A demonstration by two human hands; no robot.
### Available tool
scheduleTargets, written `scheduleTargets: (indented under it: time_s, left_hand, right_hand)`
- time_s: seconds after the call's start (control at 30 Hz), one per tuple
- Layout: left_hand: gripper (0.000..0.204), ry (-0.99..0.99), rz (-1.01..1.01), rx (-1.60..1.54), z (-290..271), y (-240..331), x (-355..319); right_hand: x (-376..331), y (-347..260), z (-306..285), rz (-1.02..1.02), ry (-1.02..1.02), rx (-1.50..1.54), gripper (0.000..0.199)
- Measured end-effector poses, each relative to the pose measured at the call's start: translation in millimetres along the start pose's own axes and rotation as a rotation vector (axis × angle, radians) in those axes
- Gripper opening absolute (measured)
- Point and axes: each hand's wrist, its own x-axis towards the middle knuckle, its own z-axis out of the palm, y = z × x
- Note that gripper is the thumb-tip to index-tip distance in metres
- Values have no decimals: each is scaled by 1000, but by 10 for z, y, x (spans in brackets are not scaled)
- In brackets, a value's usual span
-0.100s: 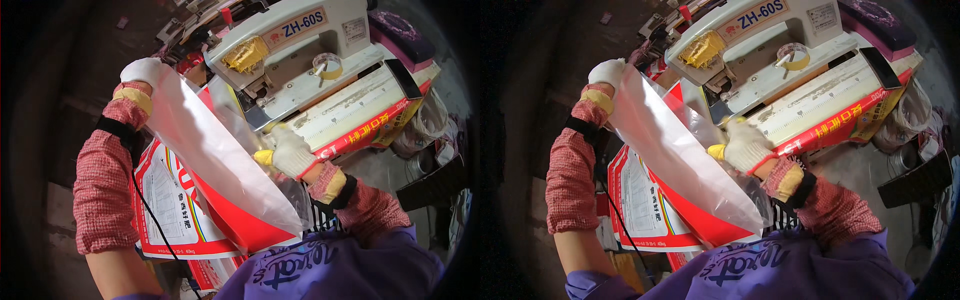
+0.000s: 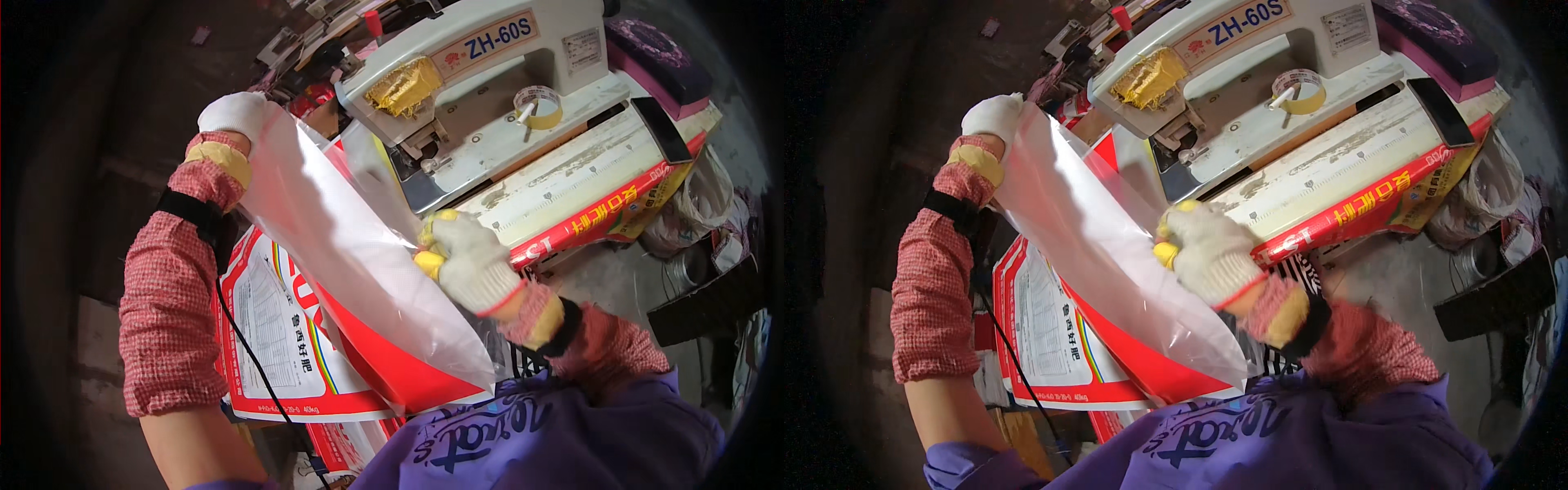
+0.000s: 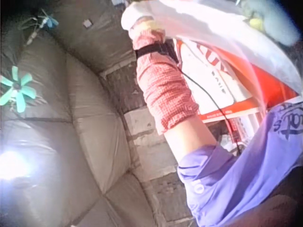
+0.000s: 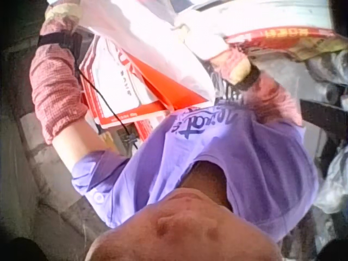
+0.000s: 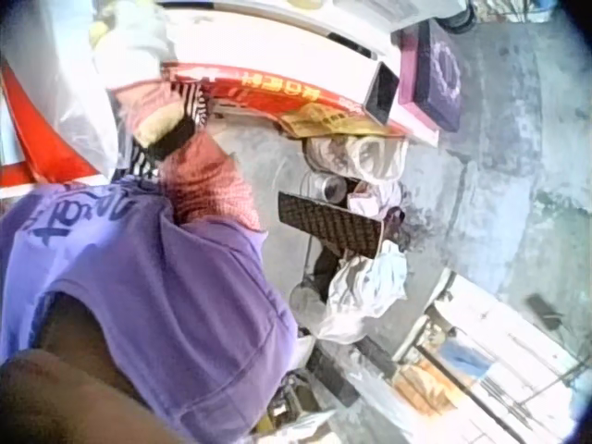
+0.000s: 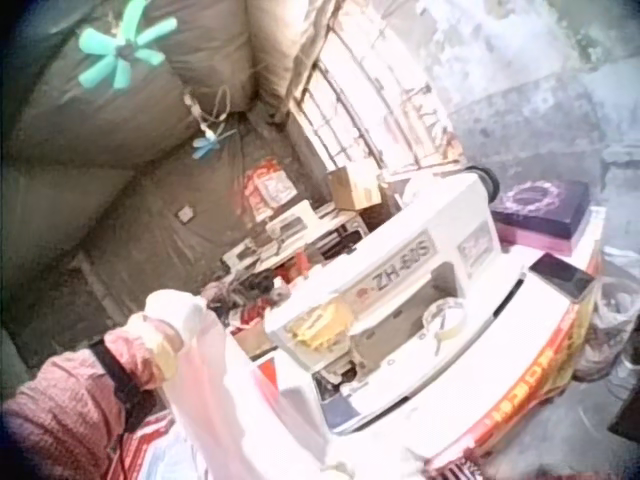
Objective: Sewing or sealing large industrial plastic bags using an industrial machine.
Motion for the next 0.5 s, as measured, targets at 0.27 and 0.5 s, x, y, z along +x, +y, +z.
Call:
scheduleTargets:
  time_s: [0.27, 0.5]
  left_hand:
    - [33, 68, 55, 3, 68, 3, -50]
    - [31, -456, -127, 44, -26, -707, 931]
  right_hand:
    - [28, -51, 183, 522, -429, 475, 21]
    - [365, -334, 327, 36, -444, 26, 34]
